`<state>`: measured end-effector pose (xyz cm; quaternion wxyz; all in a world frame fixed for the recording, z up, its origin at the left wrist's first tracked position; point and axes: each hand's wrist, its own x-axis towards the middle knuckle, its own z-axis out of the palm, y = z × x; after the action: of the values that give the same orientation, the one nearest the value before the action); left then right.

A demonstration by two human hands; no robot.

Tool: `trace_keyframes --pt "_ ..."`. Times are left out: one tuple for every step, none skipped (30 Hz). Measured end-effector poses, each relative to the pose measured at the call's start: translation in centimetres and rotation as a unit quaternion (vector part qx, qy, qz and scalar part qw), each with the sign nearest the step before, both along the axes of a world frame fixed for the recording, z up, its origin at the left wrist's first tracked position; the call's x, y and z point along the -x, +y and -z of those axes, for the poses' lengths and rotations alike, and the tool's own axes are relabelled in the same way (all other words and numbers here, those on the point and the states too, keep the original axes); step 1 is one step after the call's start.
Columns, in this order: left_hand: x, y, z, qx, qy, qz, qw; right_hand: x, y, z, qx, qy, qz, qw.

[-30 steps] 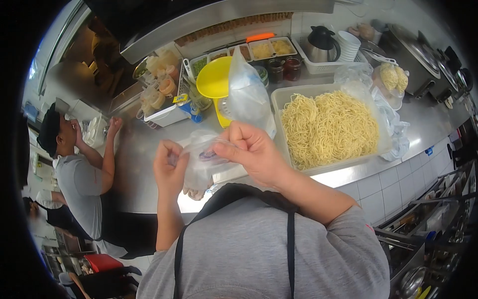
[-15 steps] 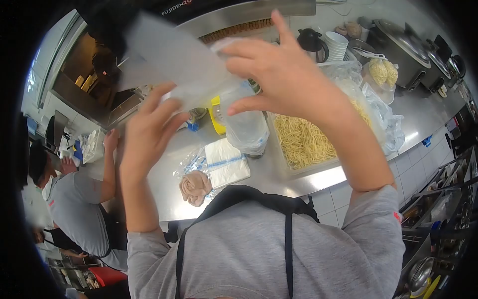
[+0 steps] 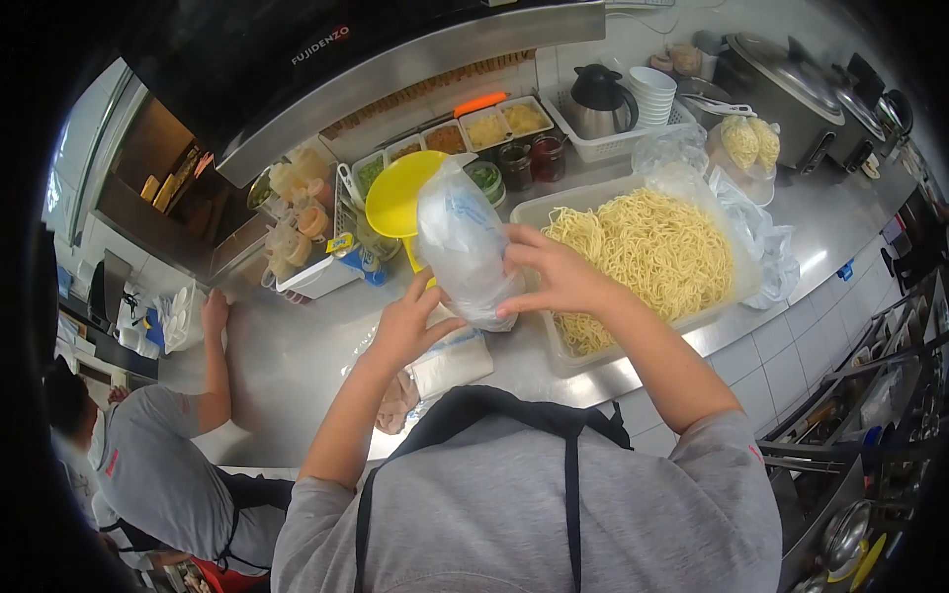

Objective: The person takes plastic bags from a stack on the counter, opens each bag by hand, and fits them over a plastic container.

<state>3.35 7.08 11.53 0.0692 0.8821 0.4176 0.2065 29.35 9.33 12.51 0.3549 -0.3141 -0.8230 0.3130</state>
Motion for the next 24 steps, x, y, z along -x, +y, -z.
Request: trace_keyframes --pt "0.1 0.1 0.4 -0.016 -0.003 0.012 1.000 0.0 0.0 0.0 0.000 -0.001 0.000 1.000" --pt "0.1 0.0 1.2 -0.014 -0.004 0.009 1.000 0.3 -0.2 0.1 0.027 -0.019 0.018 0.999" --pt "0.1 0.0 2.3 -0.033 -0.004 -0.004 0.999 0.6 -0.5 0.4 0.054 -0.035 0.036 0.997" --pt "0.0 -0.2 3.3 -0.051 -0.004 -0.017 0.999 0.7 -0.8 1.2 0.056 -0.035 0.033 0.997" --pt "0.0 -0.7 4.4 -0.050 -0.004 -0.021 0.999 0.7 -1.0 2.6 -0.059 -0.099 0.094 0.989" --pt "-0.3 -1.3 5.0 -0.098 -0.026 -0.037 0.994 0.9 -1.5 2.8 -0.173 -0.160 0.154 0.960" --pt "-0.5 -1.8 5.5 -0.144 -0.049 -0.051 0.987 1.0 -2.3 2.8 -0.172 -0.161 0.154 0.960" --pt "-0.6 -2.3 6.0 -0.141 -0.050 -0.050 0.987 0.8 -3.4 2.5 -0.198 -0.203 0.196 0.939" --pt "-0.9 -2.8 5.4 -0.148 -0.112 -0.043 0.982 0.9 -4.5 1.8 -0.224 -0.245 0.237 0.913" --pt "-1.2 -3.3 4.5 -0.155 -0.174 -0.035 0.972 1.1 -5.6 1.6 -0.222 -0.246 0.237 0.913" --pt "-1.6 -3.9 3.2 -0.154 -0.175 -0.036 0.972 1.4 -6.8 1.3 -0.204 -0.128 0.223 0.945" --pt "-2.2 -4.7 1.4 -0.066 -0.294 -0.018 0.953 1.6 -7.5 0.7 -0.181 -0.009 0.203 0.962" --pt "-2.8 -5.8 -0.2 0.024 -0.408 -0.003 0.913 2.4 -8.1 -0.5 -0.176 -0.012 0.198 0.964" --pt "-3.4 -6.5 -1.9 0.027 -0.410 -0.011 0.912 3.5 -8.7 -2.1 -0.137 0.042 0.120 0.982" --pt "-4.0 -6.8 -3.5 0.120 -0.513 0.072 0.847 4.3 -9.1 -2.7 -0.097 0.096 0.042 0.990" --pt "-4.3 -6.6 -4.2 0.157 -0.575 0.157 0.788 4.5 -9.1 -2.4 -0.092 0.095 0.037 0.991" --pt "-4.7 -6.4 -4.8 0.199 -0.625 0.240 0.716 4.7 -8.9 -1.9 0.032 0.139 -0.011 0.990" --pt "-4.5 -6.5 -5.1 0.198 -0.625 0.236 0.717 4.9 -8.7 -1.4 0.153 0.181 -0.057 0.970" --pt "-4.4 -6.5 -5.4 0.147 -0.555 0.153 0.804 5.1 -8.8 -1.0 0.149 0.233 0.001 0.961" --pt "-4.3 -6.5 -5.6 0.097 -0.472 0.066 0.874 4.8 -8.8 -1.2 0.151 0.232 -0.001 0.961" --pt "-4.6 -6.0 -4.8 0.080 -0.492 0.023 0.867 4.1 -8.4 -1.5 0.149 0.236 0.026 0.960" --pt "-4.2 -6.1 -4.6 0.081 -0.492 0.023 0.867 3.6 -8.3 -1.8 0.150 0.240 0.054 0.958" --pt "-3.6 -6.2 -4.5 0.236 -0.528 0.015 0.816 3.2 -8.4 -2.1 0.151 0.240 0.056 0.957" --pt "-3.2 -6.3 -4.5 0.384 -0.549 0.007 0.742 3.0 -8.4 -2.4 0.145 0.239 0.060 0.958"
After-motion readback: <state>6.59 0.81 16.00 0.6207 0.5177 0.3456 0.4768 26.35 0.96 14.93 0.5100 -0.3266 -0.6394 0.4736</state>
